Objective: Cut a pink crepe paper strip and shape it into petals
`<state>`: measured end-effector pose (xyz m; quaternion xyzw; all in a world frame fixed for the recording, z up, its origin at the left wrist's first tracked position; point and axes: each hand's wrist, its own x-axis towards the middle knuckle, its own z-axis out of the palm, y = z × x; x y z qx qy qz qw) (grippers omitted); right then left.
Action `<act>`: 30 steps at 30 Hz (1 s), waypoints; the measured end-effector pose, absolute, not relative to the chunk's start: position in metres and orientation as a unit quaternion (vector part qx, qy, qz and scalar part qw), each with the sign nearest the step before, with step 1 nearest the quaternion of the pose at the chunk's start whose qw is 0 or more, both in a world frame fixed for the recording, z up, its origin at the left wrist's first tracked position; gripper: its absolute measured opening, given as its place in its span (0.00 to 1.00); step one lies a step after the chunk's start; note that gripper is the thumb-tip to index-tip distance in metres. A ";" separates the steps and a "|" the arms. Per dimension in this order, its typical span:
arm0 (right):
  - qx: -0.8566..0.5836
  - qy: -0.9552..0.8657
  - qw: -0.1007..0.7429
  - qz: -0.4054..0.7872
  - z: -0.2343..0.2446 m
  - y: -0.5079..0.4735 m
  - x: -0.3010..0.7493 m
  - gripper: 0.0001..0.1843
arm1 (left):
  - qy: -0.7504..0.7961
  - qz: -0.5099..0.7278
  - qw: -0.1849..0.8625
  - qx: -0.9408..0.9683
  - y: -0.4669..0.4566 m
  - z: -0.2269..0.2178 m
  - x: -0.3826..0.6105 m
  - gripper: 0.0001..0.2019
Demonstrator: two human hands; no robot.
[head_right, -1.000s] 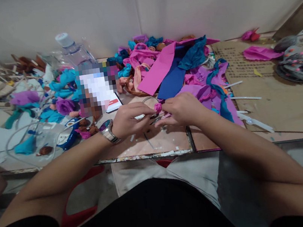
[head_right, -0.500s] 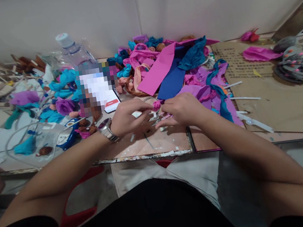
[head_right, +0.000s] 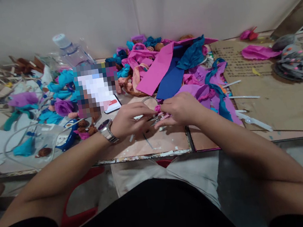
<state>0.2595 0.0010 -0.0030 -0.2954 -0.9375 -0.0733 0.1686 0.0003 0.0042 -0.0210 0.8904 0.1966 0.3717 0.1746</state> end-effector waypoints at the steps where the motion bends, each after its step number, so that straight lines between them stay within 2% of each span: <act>1: -0.295 -0.937 0.170 -0.075 -0.003 0.001 0.259 0.43 | 0.193 0.374 0.175 0.890 0.004 -0.021 0.000 0.12; 30: -0.308 -0.934 0.181 -0.021 -0.002 -0.002 0.259 0.41 | 0.171 0.424 0.178 0.871 -0.003 -0.014 0.001 0.10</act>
